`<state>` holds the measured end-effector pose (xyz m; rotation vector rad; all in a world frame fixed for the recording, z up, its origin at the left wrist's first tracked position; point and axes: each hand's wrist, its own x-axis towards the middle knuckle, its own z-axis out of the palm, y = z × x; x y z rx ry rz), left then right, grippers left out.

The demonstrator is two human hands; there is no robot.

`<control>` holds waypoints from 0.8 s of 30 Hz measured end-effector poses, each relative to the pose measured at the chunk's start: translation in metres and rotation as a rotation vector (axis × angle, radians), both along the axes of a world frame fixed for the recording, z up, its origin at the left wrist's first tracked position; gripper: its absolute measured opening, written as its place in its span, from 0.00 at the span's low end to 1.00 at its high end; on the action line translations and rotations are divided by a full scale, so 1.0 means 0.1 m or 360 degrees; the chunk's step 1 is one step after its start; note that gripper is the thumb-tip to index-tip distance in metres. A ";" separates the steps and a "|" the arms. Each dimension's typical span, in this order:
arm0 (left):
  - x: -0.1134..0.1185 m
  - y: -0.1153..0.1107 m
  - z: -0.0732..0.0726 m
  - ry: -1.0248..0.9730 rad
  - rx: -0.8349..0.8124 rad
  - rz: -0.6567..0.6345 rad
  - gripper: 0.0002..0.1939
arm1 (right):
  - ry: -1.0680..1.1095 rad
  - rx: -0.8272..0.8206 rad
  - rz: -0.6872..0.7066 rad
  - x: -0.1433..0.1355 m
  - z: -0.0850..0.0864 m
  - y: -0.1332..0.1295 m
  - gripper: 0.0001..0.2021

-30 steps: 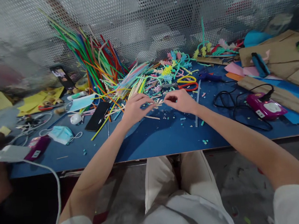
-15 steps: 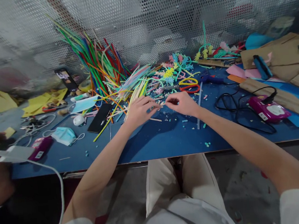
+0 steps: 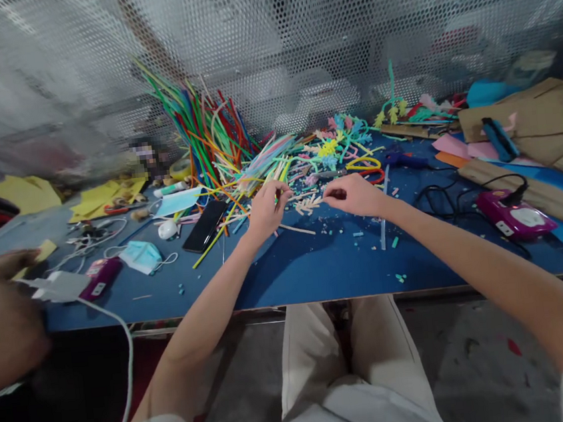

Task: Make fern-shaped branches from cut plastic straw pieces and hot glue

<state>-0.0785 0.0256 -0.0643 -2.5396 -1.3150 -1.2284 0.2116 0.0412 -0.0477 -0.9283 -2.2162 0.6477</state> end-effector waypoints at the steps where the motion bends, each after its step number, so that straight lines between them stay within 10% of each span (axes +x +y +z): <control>1: -0.01 0.01 0.00 -0.0044 0.0023 -0.0011 0.13 | -0.0015 0.0014 0.0005 0.00 0.04 0.01 0.11; 24: 0.03 -0.11 0.06 0.0071 -0.0030 -0.0239 0.11 | 0.1095 -0.0078 -0.0745 0.37 -0.16 0.25 0.10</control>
